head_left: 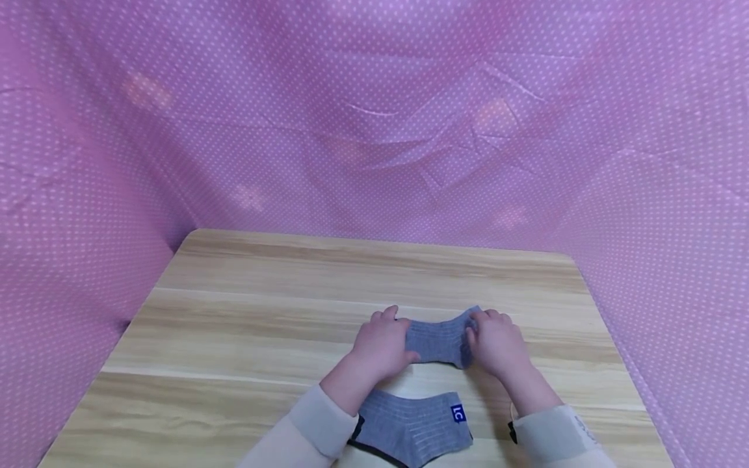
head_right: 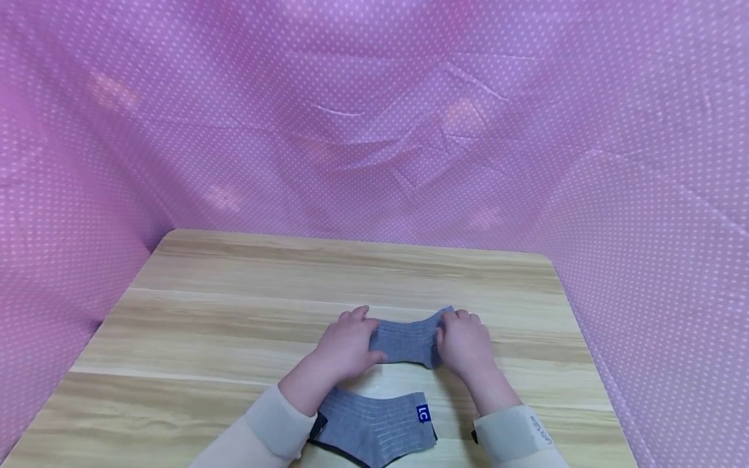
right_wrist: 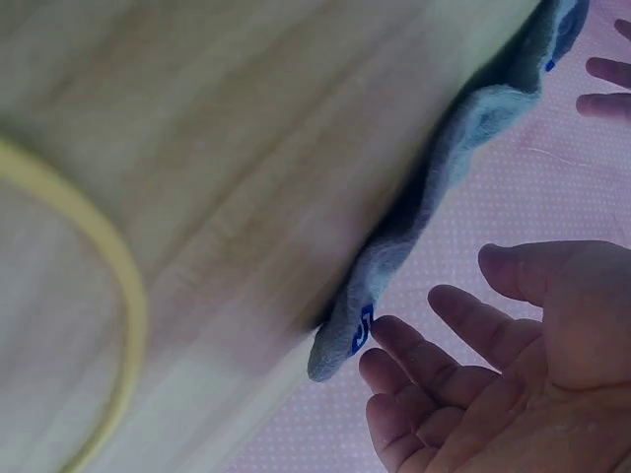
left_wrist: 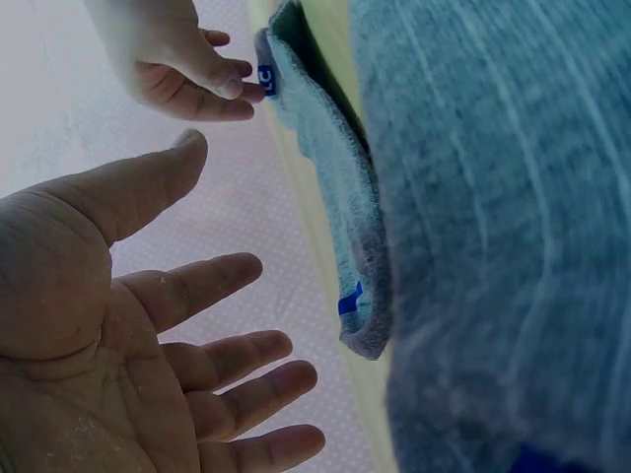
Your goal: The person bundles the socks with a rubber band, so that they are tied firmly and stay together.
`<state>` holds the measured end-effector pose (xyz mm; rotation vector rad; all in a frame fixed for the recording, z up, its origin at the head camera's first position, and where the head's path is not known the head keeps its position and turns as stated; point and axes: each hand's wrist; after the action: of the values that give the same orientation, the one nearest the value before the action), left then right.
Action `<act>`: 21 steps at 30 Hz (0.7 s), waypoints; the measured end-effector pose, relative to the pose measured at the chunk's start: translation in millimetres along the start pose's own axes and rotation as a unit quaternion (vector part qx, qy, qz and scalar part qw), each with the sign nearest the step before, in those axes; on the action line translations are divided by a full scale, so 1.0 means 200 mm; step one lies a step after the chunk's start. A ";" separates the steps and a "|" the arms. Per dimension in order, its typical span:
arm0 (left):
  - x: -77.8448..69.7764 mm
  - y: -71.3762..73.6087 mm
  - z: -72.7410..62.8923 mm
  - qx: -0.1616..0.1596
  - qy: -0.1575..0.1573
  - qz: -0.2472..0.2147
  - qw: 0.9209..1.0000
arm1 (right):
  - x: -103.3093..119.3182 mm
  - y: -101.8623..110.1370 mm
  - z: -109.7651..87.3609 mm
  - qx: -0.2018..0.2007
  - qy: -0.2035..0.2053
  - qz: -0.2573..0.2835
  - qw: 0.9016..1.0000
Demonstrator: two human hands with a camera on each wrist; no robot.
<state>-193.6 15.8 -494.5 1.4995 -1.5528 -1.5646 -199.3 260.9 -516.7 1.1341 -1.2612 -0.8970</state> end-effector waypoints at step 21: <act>0.00 -0.06 0.03 0.026 0.025 0.030 0.999 | -0.06 -0.05 0.01 0.016 -0.018 -0.008 1.000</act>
<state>-194.3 20.6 -505.9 1.4950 -1.6059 -1.4521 -201.5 269.0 -530.0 1.1592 -1.3016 -0.9147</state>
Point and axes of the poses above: each hand's wrist, its own z-axis towards the middle knuckle, its own y-axis out of the back of the hand, x = y × z, and after that the axes turned 3 degrees about x, right-handed
